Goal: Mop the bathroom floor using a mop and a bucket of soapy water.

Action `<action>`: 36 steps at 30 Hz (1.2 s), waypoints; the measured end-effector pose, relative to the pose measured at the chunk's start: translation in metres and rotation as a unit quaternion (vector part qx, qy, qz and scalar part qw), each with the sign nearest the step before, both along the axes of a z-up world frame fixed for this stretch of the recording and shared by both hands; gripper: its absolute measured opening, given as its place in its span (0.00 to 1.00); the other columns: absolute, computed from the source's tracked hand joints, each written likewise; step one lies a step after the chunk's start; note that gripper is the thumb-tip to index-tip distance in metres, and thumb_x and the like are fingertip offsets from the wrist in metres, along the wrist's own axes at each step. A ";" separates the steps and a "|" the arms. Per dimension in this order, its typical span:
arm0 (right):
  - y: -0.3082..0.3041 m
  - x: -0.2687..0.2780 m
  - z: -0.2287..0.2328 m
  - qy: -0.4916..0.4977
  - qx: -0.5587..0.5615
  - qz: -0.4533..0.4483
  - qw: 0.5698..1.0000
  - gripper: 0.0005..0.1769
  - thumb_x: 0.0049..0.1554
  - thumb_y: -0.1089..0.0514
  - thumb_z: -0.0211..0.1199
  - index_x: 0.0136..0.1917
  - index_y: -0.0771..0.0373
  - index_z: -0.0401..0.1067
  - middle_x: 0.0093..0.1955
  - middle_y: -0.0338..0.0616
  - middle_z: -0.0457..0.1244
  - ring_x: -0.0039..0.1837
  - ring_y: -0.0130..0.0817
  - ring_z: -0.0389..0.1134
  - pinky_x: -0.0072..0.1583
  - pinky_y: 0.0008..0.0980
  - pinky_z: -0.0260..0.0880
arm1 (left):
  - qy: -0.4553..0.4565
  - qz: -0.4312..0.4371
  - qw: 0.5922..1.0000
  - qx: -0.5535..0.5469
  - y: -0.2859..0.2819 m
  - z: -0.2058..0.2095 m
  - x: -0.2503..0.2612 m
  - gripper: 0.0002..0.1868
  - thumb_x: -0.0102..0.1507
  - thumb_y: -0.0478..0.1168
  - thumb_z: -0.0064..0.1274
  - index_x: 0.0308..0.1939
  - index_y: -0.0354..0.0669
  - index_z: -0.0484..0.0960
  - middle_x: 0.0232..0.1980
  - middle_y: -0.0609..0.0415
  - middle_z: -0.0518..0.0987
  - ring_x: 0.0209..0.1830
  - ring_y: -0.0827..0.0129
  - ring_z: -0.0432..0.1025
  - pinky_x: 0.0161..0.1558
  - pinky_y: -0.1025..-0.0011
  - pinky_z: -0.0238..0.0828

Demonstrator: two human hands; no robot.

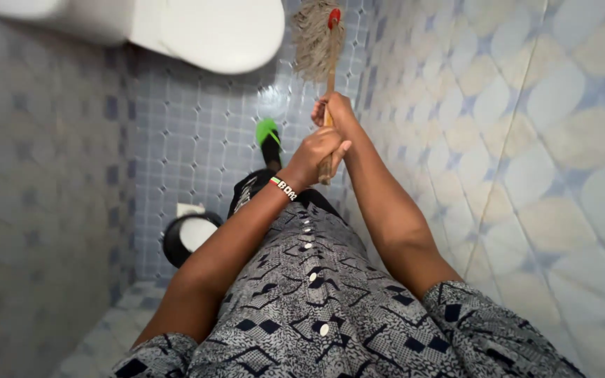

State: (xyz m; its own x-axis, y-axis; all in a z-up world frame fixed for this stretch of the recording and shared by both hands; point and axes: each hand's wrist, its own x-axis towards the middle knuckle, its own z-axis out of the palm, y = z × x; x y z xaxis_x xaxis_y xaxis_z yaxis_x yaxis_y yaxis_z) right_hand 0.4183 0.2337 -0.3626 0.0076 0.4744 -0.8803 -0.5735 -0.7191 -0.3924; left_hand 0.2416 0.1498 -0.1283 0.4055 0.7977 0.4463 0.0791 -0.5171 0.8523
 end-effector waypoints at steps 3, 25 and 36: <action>0.041 -0.009 0.015 -0.090 0.039 0.037 0.995 0.12 0.56 0.61 0.53 0.34 0.69 0.67 0.28 0.53 0.64 0.28 0.42 0.65 0.34 0.39 0.70 | -0.002 0.000 1.000 0.002 0.048 0.005 -0.006 0.12 0.68 0.31 0.56 0.33 0.35 0.69 0.32 0.43 0.69 0.33 0.49 0.69 0.41 0.58 0.69; 0.266 0.022 -0.012 -0.177 0.107 0.120 0.971 0.04 0.57 0.67 0.53 0.42 0.72 0.67 0.31 0.47 0.62 0.29 0.34 0.63 0.31 0.37 0.66 | 0.071 -0.074 0.995 0.001 0.278 -0.033 0.030 0.09 0.70 0.35 0.51 0.36 0.34 0.74 0.38 0.44 0.75 0.39 0.52 0.72 0.46 0.58 0.70; 0.486 0.078 0.004 -0.266 0.258 0.350 0.860 0.08 0.53 0.70 0.55 0.32 0.69 0.67 0.29 0.47 0.62 0.30 0.34 0.61 0.32 0.35 0.63 | 0.071 0.048 0.996 0.006 0.468 -0.003 0.103 0.10 0.66 0.32 0.55 0.31 0.36 0.73 0.35 0.44 0.76 0.37 0.49 0.74 0.41 0.59 0.73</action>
State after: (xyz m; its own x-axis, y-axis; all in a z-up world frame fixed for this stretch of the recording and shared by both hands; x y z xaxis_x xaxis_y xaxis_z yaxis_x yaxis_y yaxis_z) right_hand 0.4961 0.7201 -0.3591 -0.1021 0.8531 -0.5117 0.2885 -0.4669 -0.8360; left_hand 0.3442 0.6176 -0.1312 0.3874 0.8306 0.4001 0.2477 -0.5118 0.8226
